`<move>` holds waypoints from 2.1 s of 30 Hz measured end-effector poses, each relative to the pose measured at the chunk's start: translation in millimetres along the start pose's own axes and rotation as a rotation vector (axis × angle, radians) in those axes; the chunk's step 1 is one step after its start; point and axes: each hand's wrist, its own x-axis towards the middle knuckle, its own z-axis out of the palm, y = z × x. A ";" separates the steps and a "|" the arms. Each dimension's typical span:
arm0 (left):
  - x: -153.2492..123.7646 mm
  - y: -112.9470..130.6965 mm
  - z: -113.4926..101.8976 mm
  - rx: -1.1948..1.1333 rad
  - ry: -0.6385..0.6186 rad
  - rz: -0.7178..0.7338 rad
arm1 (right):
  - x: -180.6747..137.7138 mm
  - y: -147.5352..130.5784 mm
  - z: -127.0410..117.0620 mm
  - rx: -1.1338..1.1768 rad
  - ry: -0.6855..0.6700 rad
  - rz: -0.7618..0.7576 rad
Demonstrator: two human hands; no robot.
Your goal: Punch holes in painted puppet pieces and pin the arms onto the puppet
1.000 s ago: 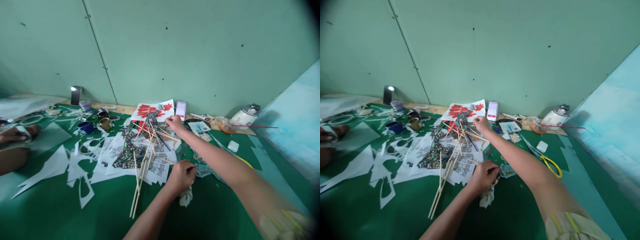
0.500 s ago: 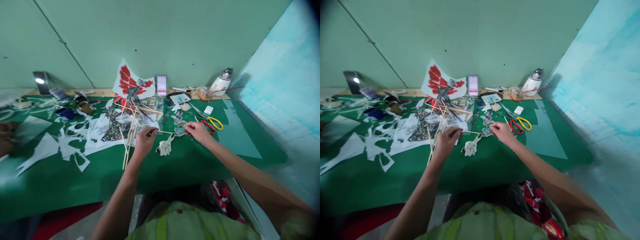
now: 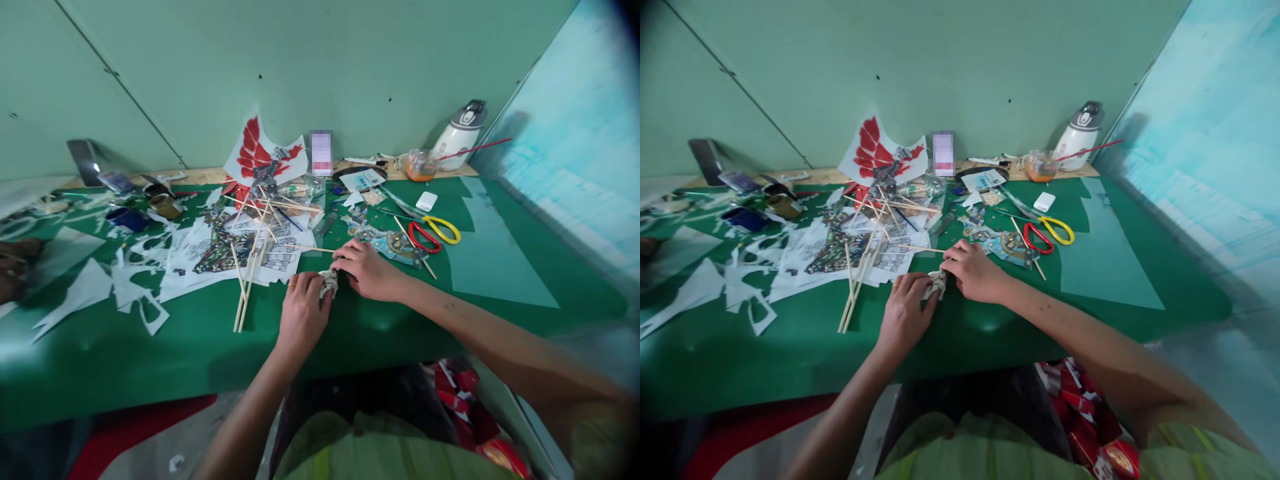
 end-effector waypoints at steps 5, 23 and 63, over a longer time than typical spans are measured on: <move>12.9 -18.6 -8.1 -0.108 -0.056 0.009 | 17.9 19.4 -2.6 0.014 -0.110 -0.071; 21.2 -19.0 -15.4 -0.267 -0.098 -0.180 | 22.6 36.9 -1.0 0.240 -0.044 -0.110; 29.7 -24.0 -23.4 0.126 -0.333 -0.180 | -22.3 42.9 0.6 -0.139 0.091 0.215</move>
